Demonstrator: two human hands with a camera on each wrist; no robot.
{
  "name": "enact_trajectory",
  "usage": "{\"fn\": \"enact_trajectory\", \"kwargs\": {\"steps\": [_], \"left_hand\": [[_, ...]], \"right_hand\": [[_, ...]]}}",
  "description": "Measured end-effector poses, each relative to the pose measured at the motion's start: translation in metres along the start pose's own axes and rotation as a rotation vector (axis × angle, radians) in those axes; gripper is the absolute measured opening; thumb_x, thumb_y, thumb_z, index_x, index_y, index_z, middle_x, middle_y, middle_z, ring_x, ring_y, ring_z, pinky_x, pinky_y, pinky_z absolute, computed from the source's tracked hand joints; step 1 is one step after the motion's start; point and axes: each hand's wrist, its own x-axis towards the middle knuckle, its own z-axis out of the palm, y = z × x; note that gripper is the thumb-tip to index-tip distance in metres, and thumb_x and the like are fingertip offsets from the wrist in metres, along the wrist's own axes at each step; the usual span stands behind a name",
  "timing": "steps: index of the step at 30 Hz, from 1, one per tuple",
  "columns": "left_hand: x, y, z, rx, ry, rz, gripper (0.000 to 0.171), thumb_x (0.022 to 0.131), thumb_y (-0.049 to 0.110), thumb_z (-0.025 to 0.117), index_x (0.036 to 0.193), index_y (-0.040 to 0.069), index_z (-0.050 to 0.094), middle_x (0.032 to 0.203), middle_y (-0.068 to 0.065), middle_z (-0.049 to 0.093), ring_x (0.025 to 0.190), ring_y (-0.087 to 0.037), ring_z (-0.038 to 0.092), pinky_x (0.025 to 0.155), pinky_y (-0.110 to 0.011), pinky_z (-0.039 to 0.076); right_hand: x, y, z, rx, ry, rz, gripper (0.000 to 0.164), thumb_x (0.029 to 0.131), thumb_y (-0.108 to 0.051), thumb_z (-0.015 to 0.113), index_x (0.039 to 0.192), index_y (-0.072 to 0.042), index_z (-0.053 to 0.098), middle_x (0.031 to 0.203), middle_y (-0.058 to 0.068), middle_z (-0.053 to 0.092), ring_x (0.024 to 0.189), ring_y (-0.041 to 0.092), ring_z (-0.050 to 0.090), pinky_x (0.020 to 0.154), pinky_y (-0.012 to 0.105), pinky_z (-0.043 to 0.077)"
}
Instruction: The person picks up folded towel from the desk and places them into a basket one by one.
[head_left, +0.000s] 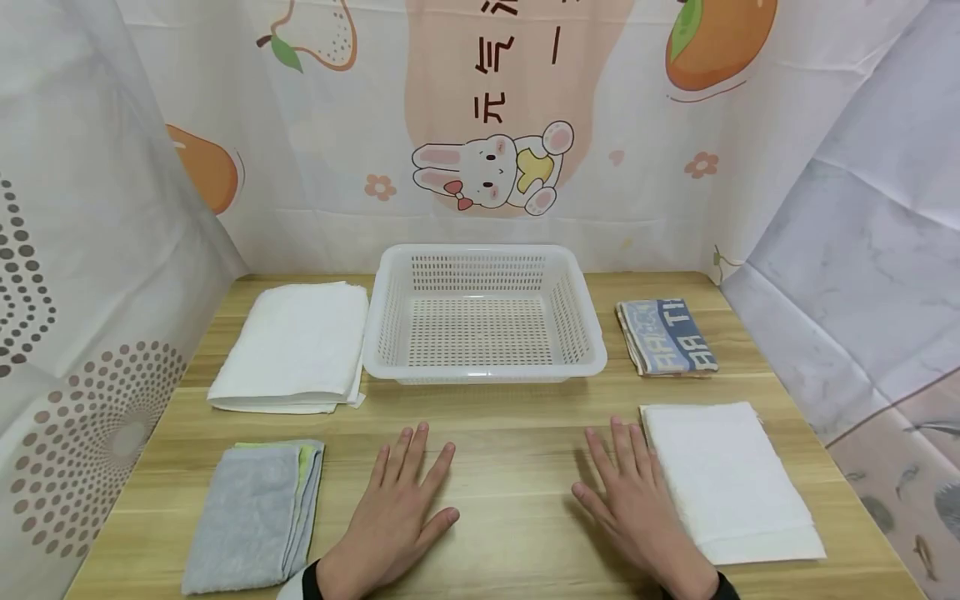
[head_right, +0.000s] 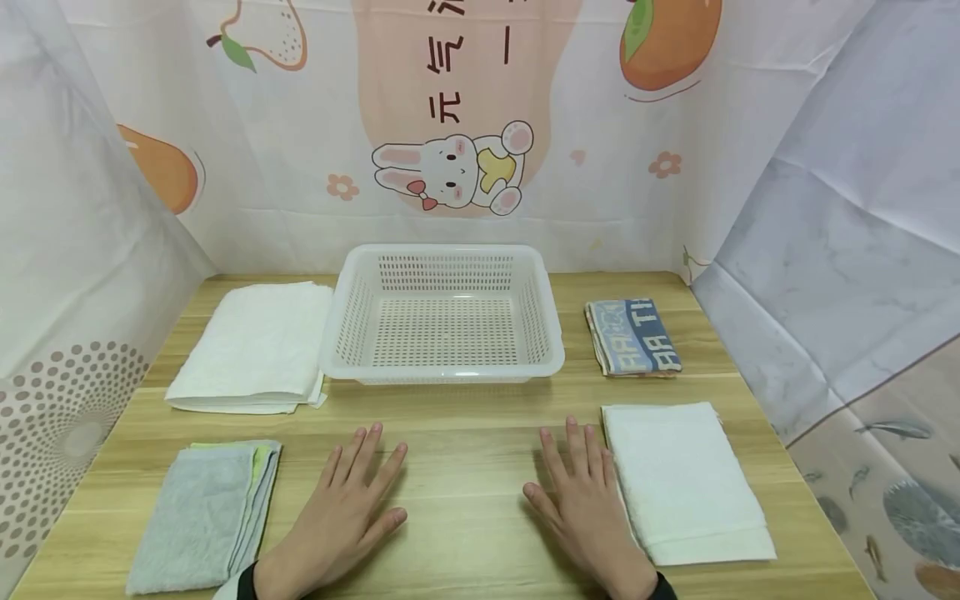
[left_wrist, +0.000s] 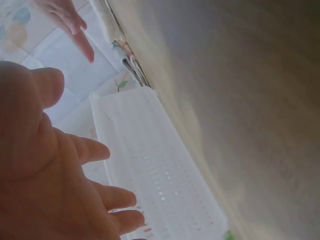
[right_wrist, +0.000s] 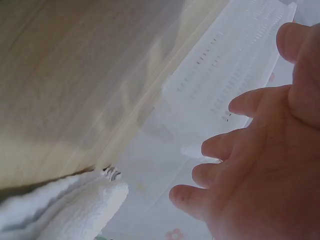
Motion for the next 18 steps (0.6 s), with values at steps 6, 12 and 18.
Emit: {"fn": "enact_trajectory", "kwargs": {"steps": [6, 12, 18], "left_hand": [[-0.0011, -0.0006, 0.0014, 0.008, -0.004, 0.002, 0.068, 0.098, 0.051, 0.054, 0.155, 0.016, 0.037, 0.162, -0.023, 0.018, 0.149, -0.041, 0.017, 0.112, -0.062, 0.022], [-0.0015, -0.0013, 0.0020, 0.008, 0.004, 0.009, 0.069, 0.098, 0.051, 0.055, 0.155, 0.016, 0.036, 0.162, -0.024, 0.018, 0.149, -0.041, 0.017, 0.112, -0.062, 0.022], [-0.0009, -0.0014, 0.0028, 0.011, 0.023, 0.024, 0.070, 0.097, 0.051, 0.055, 0.155, 0.015, 0.037, 0.162, -0.024, 0.018, 0.148, -0.041, 0.017, 0.112, -0.062, 0.022]], "right_hand": [[-0.0004, 0.0046, -0.0013, 0.006, -0.005, 0.021, 0.072, 0.099, -0.046, 0.054, 0.156, -0.007, 0.031, 0.160, 0.030, 0.013, 0.150, 0.043, -0.004, 0.110, 0.070, 0.016], [-0.0003, 0.0078, -0.0047, 0.020, -0.029, 0.053, 0.073, 0.100, -0.046, 0.054, 0.157, -0.008, 0.029, 0.161, 0.029, 0.010, 0.148, 0.049, 0.005, 0.109, 0.071, 0.016], [-0.0014, 0.0091, -0.0090, 0.035, -0.042, 0.073, 0.073, 0.100, -0.046, 0.054, 0.156, -0.007, 0.029, 0.161, 0.030, 0.009, 0.148, 0.048, 0.003, 0.109, 0.071, 0.015]]}}
